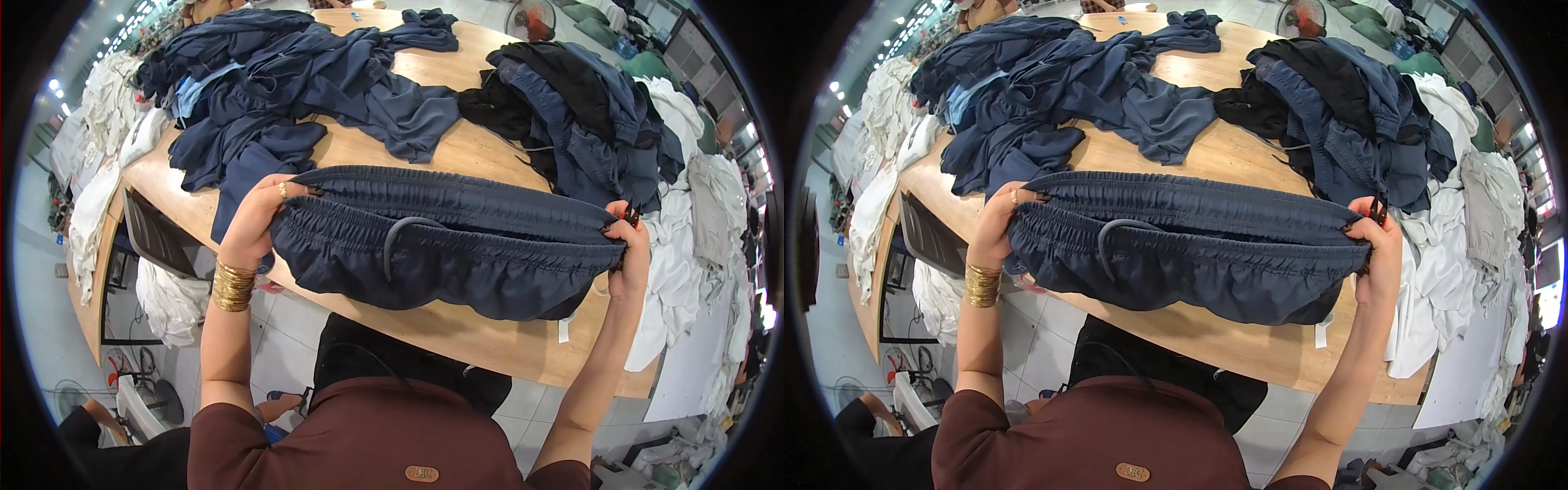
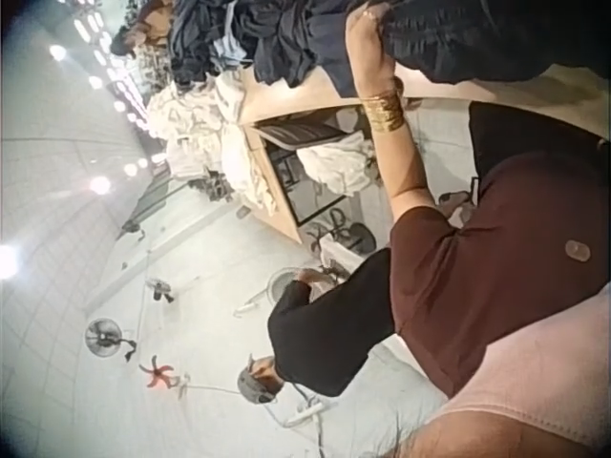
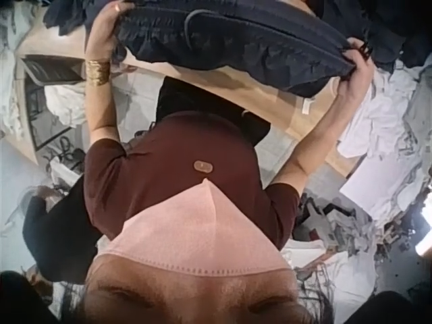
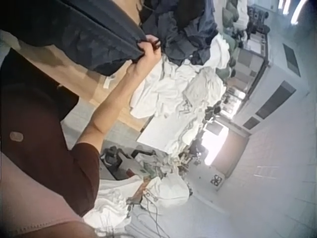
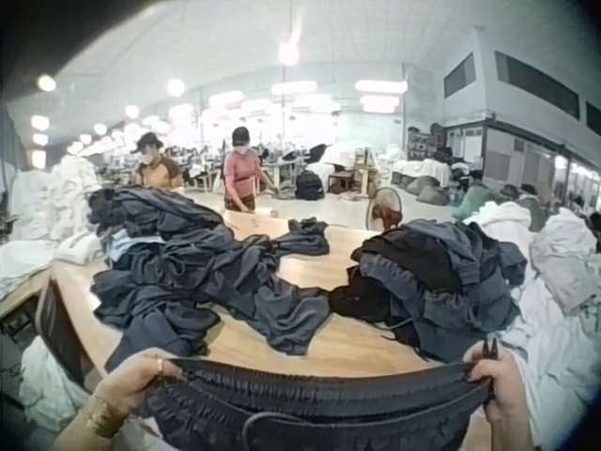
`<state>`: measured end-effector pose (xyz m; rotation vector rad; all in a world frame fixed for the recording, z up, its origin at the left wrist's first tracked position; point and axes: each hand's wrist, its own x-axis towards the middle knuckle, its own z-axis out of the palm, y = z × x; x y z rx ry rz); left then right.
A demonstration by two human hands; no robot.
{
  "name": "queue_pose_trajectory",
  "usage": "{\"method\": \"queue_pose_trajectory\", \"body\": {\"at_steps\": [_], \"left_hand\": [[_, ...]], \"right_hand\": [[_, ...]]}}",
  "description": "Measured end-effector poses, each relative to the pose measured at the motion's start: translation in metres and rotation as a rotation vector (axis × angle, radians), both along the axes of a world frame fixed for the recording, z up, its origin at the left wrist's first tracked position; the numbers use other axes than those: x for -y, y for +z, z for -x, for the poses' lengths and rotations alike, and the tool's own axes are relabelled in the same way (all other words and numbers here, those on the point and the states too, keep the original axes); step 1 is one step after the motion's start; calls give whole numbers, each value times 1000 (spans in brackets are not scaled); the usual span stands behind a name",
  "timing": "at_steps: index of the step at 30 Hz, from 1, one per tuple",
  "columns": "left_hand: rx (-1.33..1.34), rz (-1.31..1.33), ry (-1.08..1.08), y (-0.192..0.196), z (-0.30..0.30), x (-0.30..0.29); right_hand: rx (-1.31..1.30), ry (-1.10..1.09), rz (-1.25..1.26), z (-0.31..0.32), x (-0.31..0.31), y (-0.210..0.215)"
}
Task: Trimming loose threads from the seams and waistbands of manufactured pants in a garment factory.
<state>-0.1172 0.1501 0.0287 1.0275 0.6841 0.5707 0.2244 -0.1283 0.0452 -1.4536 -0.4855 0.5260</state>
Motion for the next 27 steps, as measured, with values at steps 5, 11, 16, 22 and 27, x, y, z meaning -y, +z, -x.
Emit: {"method": "queue_pose_trajectory", "body": {"at_steps": [5, 11, 16, 22, 27], "left_hand": [[-11, -12, 35, -2, 2, -1], [-109, 8, -134, -24, 0, -4], [-79, -265, -166, -19, -25, -38], [45, -969, 66, 81, -29, -7], [-210, -854, -127, -20, -12, -7]], "right_hand": [[-18, 0, -21, 2, -5, 3], [41, 6, 102, 3, -13, -15], [301, -1, 167, -11, -57, -13], [839, -225, -284, 38, -54, 78], [657, 40, 118, 37, -30, -9]]}}
